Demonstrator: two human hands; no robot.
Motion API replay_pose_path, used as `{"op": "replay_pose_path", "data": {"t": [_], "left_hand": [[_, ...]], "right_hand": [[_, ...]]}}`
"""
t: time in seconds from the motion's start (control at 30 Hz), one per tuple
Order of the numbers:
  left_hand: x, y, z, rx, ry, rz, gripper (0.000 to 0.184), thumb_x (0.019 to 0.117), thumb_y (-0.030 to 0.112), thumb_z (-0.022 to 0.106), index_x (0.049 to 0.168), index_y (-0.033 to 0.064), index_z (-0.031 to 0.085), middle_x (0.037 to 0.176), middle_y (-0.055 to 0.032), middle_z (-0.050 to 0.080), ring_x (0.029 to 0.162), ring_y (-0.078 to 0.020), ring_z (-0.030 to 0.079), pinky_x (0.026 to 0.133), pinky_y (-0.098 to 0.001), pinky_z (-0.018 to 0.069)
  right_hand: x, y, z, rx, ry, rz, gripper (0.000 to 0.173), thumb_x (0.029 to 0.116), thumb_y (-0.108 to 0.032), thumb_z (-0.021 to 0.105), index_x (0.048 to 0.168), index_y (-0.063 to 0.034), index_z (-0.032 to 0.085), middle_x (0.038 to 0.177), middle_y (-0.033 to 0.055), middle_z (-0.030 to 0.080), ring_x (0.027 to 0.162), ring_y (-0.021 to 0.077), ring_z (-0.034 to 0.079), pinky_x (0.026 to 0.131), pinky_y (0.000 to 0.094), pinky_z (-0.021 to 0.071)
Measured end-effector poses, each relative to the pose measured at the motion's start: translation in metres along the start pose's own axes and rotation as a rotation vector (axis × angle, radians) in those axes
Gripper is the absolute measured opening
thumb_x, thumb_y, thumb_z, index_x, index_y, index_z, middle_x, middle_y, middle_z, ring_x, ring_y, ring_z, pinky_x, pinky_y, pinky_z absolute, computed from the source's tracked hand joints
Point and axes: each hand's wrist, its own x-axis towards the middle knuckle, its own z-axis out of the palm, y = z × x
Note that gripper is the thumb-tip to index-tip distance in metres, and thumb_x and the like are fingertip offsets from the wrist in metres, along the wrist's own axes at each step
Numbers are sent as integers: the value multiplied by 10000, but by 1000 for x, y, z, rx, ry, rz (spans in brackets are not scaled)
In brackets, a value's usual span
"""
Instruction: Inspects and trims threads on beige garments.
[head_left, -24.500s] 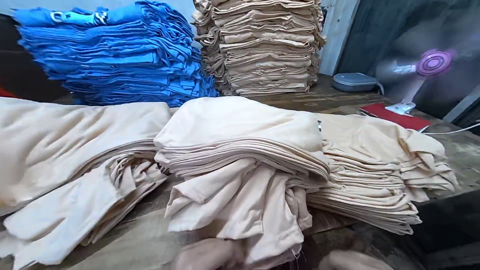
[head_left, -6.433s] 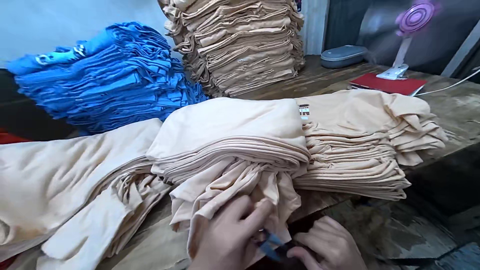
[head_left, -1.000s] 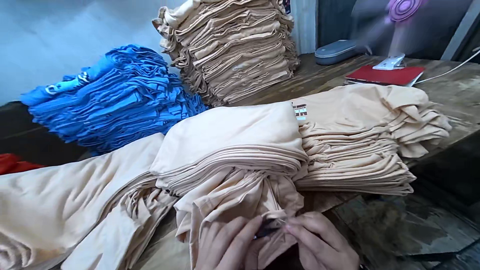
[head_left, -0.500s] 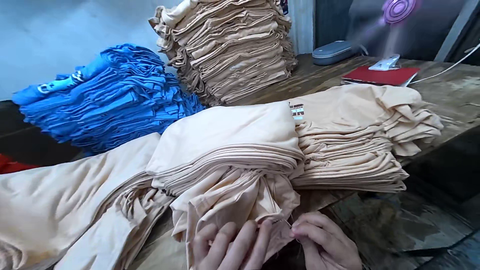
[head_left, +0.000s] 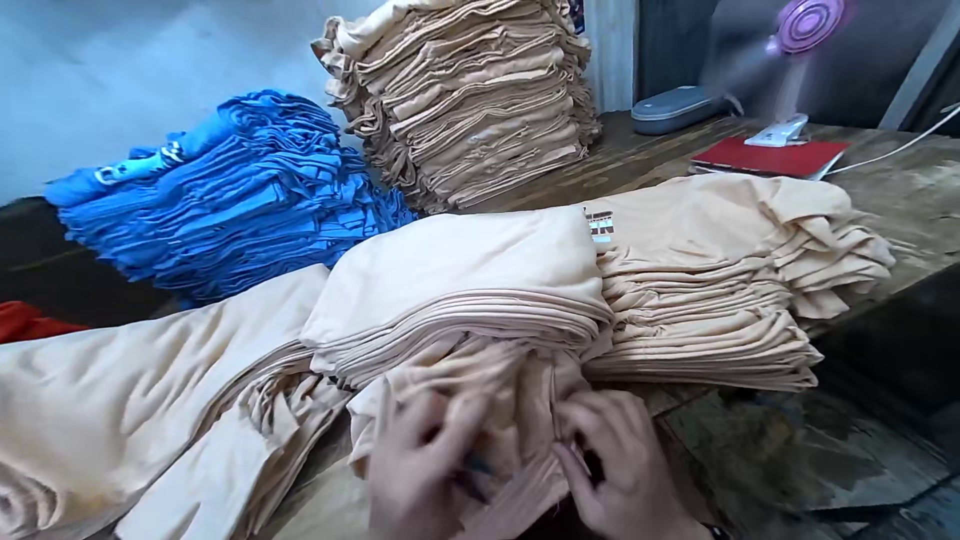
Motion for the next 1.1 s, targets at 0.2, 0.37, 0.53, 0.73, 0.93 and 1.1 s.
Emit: {"op": "replay_pose_path", "data": {"t": [0.2,0.37,0.53,0.73,0.93,1.1], "left_hand": [[15,-29,-35,189,-37,-94,236,879,388,621,860,221,786,721,5,620,647,-76,568,570,-278,455],[7,24,-9,307,-88,-167,202,832,174,681,994,89,767,840,-130,660,723,-293,660,607,-451,539],[-31,2,10,-66,-282,151,186,906,269,670,1072,223,742,901,-12,675,786,-130,659,672,-314,566],[-36,7,4,-182,-377,30,138,967,320,692,981,192,743,989,-1,711,885,-81,674,770,-263,569],[-16,-1,-22,-527,-352,-49,107,941,238,718,937,131,723,975,-5,663,961,-42,632,829,-172,539],[-15,-9,-33,-650,-376,-94,200,981,328,692,909,142,700,972,19,656,913,-25,631,776,-175,541]], "right_hand": [[4,8,-15,13,8,-32,177,913,-301,578,943,-238,741,897,-67,718,908,109,650,907,386,492],[2,-3,2,100,8,-7,194,910,-284,590,1014,-248,749,1050,-27,703,1008,140,628,893,368,498],[-12,8,-3,175,165,135,170,933,-204,599,989,-237,756,1027,-37,688,1033,111,626,903,325,529],[-12,-1,-3,194,229,89,114,932,-219,621,978,-232,725,1028,-46,666,1055,106,616,927,300,525],[28,-47,10,-50,184,-81,200,827,-323,703,920,-216,561,1001,4,617,1039,179,598,1009,365,452],[58,-36,5,13,195,42,399,745,-245,755,1138,-218,694,1109,73,629,1061,206,611,907,385,530]]}}
